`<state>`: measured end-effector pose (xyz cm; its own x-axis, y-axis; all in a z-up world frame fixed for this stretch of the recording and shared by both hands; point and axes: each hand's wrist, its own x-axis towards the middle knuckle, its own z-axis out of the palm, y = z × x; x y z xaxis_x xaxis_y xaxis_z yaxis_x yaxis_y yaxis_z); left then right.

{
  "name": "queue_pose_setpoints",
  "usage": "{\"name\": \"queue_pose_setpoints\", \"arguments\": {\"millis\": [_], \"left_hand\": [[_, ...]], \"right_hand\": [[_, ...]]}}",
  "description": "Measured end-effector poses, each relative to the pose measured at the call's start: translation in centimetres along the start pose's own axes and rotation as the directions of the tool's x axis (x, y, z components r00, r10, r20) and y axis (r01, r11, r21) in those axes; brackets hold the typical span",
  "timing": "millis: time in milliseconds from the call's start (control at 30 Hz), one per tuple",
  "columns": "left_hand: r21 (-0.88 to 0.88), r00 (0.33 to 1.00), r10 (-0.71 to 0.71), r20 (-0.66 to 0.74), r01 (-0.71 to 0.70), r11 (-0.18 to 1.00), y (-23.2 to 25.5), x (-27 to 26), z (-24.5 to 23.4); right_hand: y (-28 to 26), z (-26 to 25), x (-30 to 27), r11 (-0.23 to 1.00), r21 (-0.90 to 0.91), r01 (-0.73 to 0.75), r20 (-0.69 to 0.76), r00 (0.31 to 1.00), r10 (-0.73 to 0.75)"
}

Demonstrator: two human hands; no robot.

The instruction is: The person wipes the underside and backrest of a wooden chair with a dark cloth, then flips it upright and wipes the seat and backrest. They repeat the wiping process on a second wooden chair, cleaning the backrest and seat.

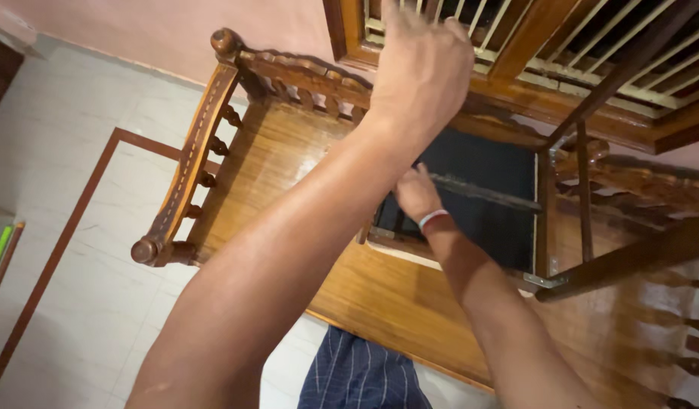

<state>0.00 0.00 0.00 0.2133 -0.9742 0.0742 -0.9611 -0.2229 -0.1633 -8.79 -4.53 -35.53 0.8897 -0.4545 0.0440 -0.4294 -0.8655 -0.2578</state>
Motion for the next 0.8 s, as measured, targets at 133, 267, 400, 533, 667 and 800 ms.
{"name": "queue_pose_setpoints", "arguments": {"millis": [133, 267, 400, 533, 667, 800], "left_hand": [[0.259, 0.865, 0.18, -0.469, -0.06, 0.964, 0.3, 0.9, 4.1], [0.299, 0.71, 0.332, -0.622, -0.177, 0.938, -0.6, 0.8, 5.9], [0.43, 0.645, 0.457, -0.613, -0.214, 0.877, -0.9, 0.2, 6.3], [0.533, 0.616, 0.629, -0.474, -0.368, 0.762, -0.7, -0.3, 7.1], [0.531, 0.636, 0.725, -0.264, -0.532, 0.66, 2.2, -1.3, 10.4], [0.328, 0.788, 0.594, -0.161, -0.525, 0.785, 4.0, -0.7, 15.0]], "right_hand": [[6.1, 0.0, -4.0, 0.983, -0.16, -0.089, -0.022, 0.996, 0.086], [8.7, 0.8, -6.4, 0.967, -0.087, -0.24, -0.179, 0.959, 0.222], [9.1, 3.1, -5.9, 0.874, 0.446, -0.192, -0.4, 0.831, 0.387], [9.4, 2.7, -3.5, 0.444, 0.868, -0.221, -0.184, 0.688, 0.702], [9.3, 0.4, -4.1, -0.113, 0.991, -0.073, 0.133, 0.648, 0.749], [9.5, -0.5, -5.2, -0.088, 0.994, -0.057, 0.105, 0.592, 0.799]]}}
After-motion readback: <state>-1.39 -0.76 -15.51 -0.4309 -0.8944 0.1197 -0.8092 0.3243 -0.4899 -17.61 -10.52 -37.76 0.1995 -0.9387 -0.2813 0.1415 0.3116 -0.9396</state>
